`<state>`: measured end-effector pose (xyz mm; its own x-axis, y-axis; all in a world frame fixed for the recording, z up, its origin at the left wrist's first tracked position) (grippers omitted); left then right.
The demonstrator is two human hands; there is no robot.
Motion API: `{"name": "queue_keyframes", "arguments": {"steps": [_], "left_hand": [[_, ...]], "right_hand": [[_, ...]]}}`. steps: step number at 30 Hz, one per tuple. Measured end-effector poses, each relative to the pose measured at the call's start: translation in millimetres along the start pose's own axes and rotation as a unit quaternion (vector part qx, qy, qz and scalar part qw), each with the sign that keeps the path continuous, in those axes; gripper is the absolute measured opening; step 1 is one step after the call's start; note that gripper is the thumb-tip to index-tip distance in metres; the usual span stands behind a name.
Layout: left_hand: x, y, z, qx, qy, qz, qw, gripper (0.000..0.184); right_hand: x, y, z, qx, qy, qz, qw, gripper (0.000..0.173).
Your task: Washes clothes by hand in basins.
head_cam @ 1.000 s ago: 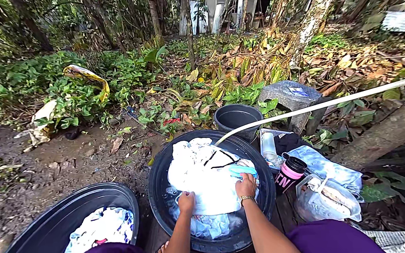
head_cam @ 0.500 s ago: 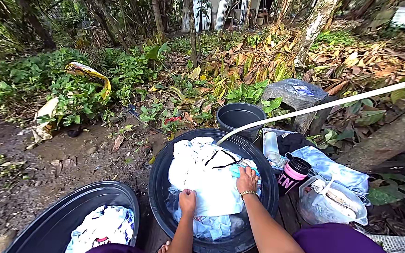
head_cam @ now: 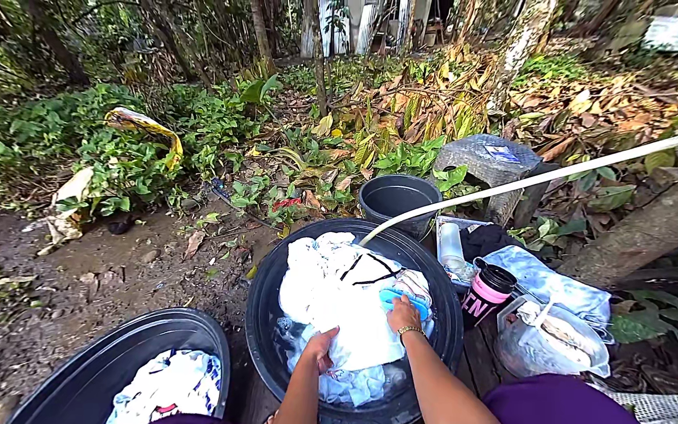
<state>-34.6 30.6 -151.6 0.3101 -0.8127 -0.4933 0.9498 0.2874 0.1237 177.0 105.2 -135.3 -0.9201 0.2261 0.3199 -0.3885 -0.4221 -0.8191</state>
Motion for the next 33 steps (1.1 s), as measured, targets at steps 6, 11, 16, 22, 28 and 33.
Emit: {"name": "queue_keyframes", "arguments": {"steps": [6,11,16,22,28,33], "left_hand": [[1,-3,-3,-0.064,0.118,-0.119,0.984,0.053],[0,-5,-1,-0.176,0.119,-0.129,0.969,0.041],[-2,-11,-3,-0.213,0.12,-0.078,0.966,0.037],[-2,-10,-4,-0.1,0.025,0.119,0.987,0.047],[-3,-6,5,0.021,-0.068,0.04,0.997,0.041],[-2,-6,2,0.003,-0.021,-0.006,1.0,0.045]], "right_hand": [[-2,0,1,-0.001,0.0,-0.01,1.0,0.044],[-1,0,4,-0.003,0.0,-0.028,1.0,0.043],[0,1,5,0.001,0.008,-0.026,1.0,0.043],[-1,3,4,0.002,0.007,-0.028,1.0,0.044],[-1,4,3,-0.001,0.006,-0.029,1.0,0.044],[0,6,3,-0.004,0.01,-0.027,1.0,0.045]]}}
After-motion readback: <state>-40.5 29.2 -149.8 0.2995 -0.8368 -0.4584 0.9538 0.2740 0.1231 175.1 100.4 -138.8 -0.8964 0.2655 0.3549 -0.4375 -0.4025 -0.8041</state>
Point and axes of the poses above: each hand's wrist, its own z-axis away from the middle knuckle, its own y-axis out of the palm, x = y × z, the point moved 1 cm from there along -z, towards the middle knuckle, and after that the axes turned 5 degrees about -y, right-handed, at the moved point
